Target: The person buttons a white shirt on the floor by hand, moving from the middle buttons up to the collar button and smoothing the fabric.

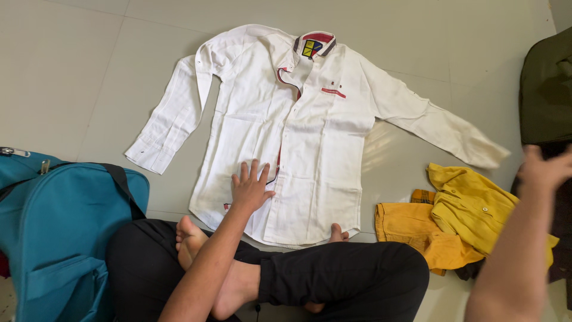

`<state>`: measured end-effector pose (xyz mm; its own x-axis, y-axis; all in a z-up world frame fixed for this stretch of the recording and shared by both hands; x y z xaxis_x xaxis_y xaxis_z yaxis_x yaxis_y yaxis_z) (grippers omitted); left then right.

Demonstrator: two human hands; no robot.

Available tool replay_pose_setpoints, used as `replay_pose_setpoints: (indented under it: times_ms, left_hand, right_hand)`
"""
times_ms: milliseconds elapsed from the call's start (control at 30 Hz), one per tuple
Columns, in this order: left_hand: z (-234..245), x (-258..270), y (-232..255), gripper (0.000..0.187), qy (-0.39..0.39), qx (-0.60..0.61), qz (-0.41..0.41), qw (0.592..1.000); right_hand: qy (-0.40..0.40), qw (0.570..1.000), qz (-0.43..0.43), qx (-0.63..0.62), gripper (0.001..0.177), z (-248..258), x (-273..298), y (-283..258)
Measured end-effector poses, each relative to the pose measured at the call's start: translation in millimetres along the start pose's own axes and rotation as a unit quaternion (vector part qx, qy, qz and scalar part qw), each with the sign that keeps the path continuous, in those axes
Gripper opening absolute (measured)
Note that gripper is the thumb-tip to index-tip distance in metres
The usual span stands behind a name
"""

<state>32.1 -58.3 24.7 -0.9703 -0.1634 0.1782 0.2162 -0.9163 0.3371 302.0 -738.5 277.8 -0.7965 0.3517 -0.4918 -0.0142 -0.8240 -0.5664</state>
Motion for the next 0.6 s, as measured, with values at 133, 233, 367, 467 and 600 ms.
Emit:
replay_pose_setpoints:
  times_ms: [133,233,367,467,600]
  left_hand:
    - [-4,1,-1,0.091,-0.015,0.01,0.004,1.0]
    - [-4,-4,5,0.09,0.002,0.032,-0.022,0.999]
    - [10,1,11,0.08,0.033,0.056,-0.04,0.997]
    - [10,2,15,0.054,0.032,0.069,-0.056,0.996]
    - [-16,0,12,0.009,0.031,0.086,-0.054,0.994]
  right_hand:
    - [-0.156,0.986,-0.013,0.066,0.084,-115,65,-22]
    - [-0.208,0.97,0.118,0.046,0.076,-195,130,-108]
    - [-0.292,0.926,0.239,-0.031,0.063,-264,201,-244]
    - [-0.327,0.883,0.316,-0.121,0.045,-308,231,-337]
    - [-0.41,0.855,0.268,-0.173,0.037,-392,237,-413]
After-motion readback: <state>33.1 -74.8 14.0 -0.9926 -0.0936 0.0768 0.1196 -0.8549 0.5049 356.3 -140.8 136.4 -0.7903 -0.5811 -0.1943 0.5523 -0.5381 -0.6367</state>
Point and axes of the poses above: each hand's wrist, its own x-axis away from the middle knuckle, its own z-axis out of the back of the hand, y = z × x, the point moved 10 cm from there along -x, towards the middle knuckle, and after that the axes turned 6 degrees about x, right-handed, at the moved point
